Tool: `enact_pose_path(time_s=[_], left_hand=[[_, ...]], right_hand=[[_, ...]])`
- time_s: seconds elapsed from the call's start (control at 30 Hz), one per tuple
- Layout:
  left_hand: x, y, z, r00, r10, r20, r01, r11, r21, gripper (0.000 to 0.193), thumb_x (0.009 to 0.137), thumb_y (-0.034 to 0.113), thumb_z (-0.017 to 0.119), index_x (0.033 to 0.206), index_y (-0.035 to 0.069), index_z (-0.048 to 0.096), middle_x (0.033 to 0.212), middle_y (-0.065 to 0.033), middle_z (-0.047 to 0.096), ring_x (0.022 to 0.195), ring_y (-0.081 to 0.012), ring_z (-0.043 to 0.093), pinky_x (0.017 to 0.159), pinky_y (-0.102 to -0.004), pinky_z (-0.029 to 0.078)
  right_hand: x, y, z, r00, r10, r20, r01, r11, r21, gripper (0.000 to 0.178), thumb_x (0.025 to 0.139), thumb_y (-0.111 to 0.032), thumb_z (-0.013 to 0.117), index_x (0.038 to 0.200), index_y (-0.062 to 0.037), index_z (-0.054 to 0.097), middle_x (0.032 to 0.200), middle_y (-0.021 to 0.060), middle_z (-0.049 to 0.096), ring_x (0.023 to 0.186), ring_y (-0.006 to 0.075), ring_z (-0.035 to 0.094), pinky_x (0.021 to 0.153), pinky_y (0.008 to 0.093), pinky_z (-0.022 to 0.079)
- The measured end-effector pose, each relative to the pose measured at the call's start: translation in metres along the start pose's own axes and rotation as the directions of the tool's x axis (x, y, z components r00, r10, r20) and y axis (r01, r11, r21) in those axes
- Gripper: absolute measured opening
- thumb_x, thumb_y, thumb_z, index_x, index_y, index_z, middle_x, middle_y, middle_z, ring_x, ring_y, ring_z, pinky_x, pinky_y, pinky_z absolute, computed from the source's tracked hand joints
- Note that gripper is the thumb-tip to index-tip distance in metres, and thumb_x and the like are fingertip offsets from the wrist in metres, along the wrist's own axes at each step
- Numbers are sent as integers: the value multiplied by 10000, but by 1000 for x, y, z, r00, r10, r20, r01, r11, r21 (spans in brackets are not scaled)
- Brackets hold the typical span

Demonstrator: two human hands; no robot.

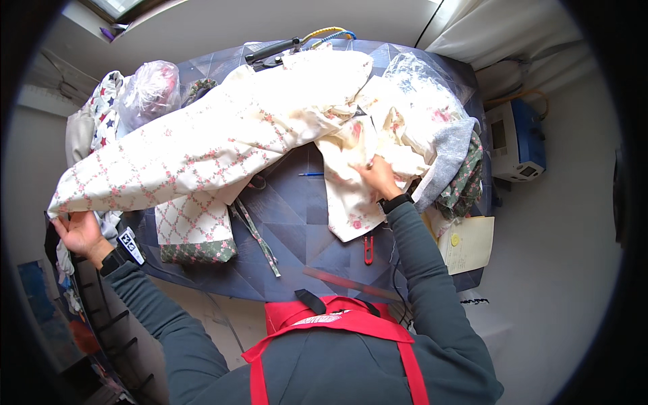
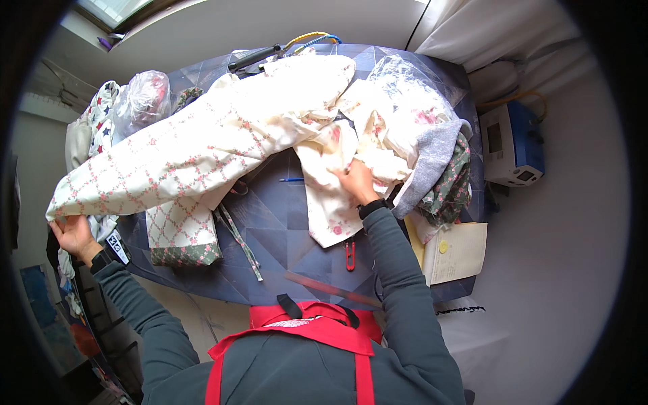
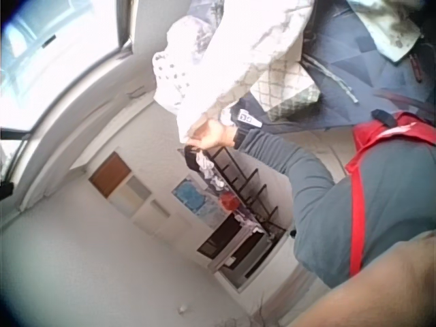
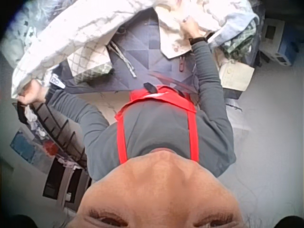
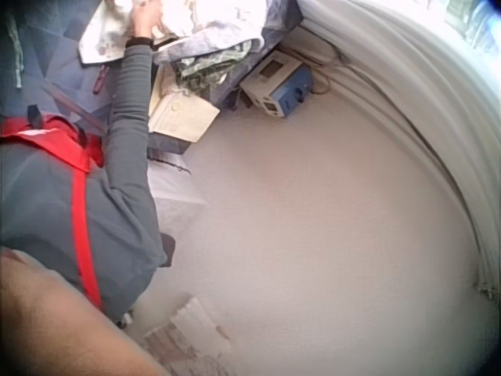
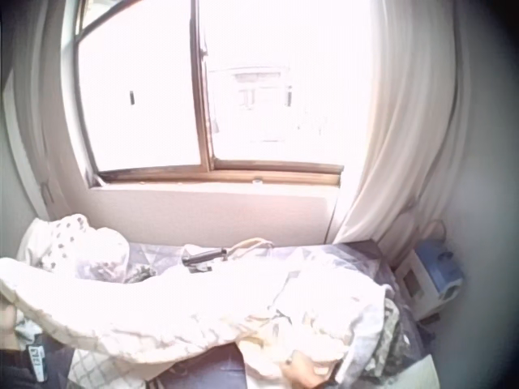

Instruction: The person handles a gathered fabric strip, then lays out a large floral-patterned fabric on a work table. They smooth and fold the fabric, then use scissors to trim the edge along a straight line. A ruler is placed on the fabric toward the end.

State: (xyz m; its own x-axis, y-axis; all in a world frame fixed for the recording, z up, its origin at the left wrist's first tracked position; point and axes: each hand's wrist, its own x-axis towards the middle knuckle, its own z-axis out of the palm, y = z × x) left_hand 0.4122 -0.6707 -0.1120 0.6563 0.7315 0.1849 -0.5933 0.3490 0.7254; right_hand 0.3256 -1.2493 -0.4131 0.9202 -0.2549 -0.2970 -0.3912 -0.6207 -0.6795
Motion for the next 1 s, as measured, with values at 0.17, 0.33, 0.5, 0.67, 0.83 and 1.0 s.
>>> enact_pose_path(time_s=[0.17, 0.33, 0.5, 0.67, 0.83, 1.0], left_hand=[[6, 0, -37, 997, -40, -63, 39, 999, -24, 376, 998, 268, 473, 1255, 43, 631, 1441, -163, 518, 1387, -341, 408, 1175, -593, 212], [24, -8, -88, 522, -409, 749, 684, 725, -81, 358, 984, 233, 479, 1213, 17, 649, 1338, -162, 610, 1337, -325, 478, 1165, -579, 236], [3, -62, -103, 885, -444, 140, 447, 895, 14, 344, 997, 275, 498, 1168, 16, 647, 1257, -147, 655, 1228, -284, 564, 1126, -509, 335], [-34, -82, -79, 821, -529, 215, 536, 844, 29, 364, 1001, 285, 508, 1207, 10, 628, 1264, -117, 652, 1229, -281, 565, 1113, -498, 354], [-71, -89, -70, 959, -264, 106, 226, 933, 281, 292, 999, 225, 537, 1156, -6, 620, 1185, -124, 658, 1110, -241, 624, 1000, -394, 466], [-110, -89, -84, 1000, -10, -17, 17, 852, 524, 234, 995, 154, 543, 1095, -46, 612, 1093, -135, 657, 1012, -218, 648, 885, -363, 521]], right_hand=[[-48, -20, -79, 918, -261, 297, 13, 770, 638, 301, 911, -178, 673, 1132, 28, 674, 1020, 51, 704, 866, 118, 636, 780, 290, 517], [-117, -42, -278, 870, -36, -492, 395, 649, 650, 405, 1018, -286, 472, 1274, 8, 582, 1152, 120, 656, 1012, 194, 648, 844, 325, 544], [-125, -76, -368, 588, 22, -808, 478, 797, 370, 429, 1043, -226, 435, 1388, 18, 509, 1335, 140, 582, 1181, 248, 603, 992, 357, 512], [-64, -55, -364, 783, 28, -621, 464, 639, 613, 380, 974, -123, 579, 1325, 18, 558, 1246, 107, 632, 1098, 208, 644, 952, 324, 530], [5, -7, -293, 912, 165, -376, -128, 984, 121, 612, 875, -444, 730, 1251, 20, 597, 1131, 128, 665, 1019, 237, 648, 897, 380, 508], [-2, 15, -158, 900, -176, -399, 108, 976, -187, 625, 819, -252, 766, 1315, 7, 488, 1214, 238, 557, 1062, 428, 571, 903, 445, 476]])
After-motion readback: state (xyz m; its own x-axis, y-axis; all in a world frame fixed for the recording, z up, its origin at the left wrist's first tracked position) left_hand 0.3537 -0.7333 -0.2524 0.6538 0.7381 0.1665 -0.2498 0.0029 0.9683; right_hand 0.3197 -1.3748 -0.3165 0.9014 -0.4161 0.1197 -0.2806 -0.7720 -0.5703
